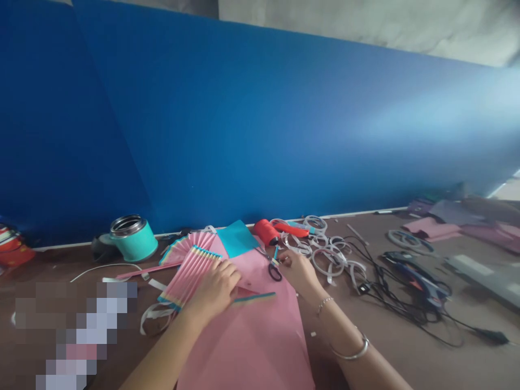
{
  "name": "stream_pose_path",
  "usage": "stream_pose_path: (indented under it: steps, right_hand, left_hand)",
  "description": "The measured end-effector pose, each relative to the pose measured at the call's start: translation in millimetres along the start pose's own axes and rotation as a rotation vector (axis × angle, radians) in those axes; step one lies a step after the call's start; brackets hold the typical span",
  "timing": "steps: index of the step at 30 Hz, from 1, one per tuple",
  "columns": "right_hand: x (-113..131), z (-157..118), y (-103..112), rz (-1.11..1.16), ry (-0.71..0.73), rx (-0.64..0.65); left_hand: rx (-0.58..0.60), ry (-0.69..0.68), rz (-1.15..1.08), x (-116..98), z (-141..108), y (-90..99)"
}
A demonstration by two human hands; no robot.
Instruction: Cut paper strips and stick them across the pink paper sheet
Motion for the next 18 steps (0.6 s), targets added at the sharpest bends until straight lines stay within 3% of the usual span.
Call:
stream_pose_path:
  steps: [7,12,15,16,18]
  right_hand:
    - [-1,-4,-7,0.102,-0.028,0.239]
    - [-2,-2,-3,0.197,-0.002,0.393]
    - [5,-6,-1,0.28,0.063,0.582]
    - [6,-7,0,0.243,0.082,0.599]
    - [8,-9,0,0.059,0.099,0.508]
  left_hand:
    - [-0.193,0.039,0.055,8,1,-20.4]
    - [-0.179,0.04,0.063,6,0,-22.7]
    - [-0.171,0.052,0.057,7,0,-23.4]
    - [-0.168,0.054,0.055,7,0,-23.7]
    - [-0.164,0.061,0.051,8,0,-24.1]
Point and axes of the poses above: each hand's wrist, its own z-axis towards the middle knuckle, its own y-axis out of the back of the hand, x = y × z, the point moved 2 cm from there along z, towards the middle knuckle, and after that the axes turned 2 degrees about -z, right-handed, at the moved point
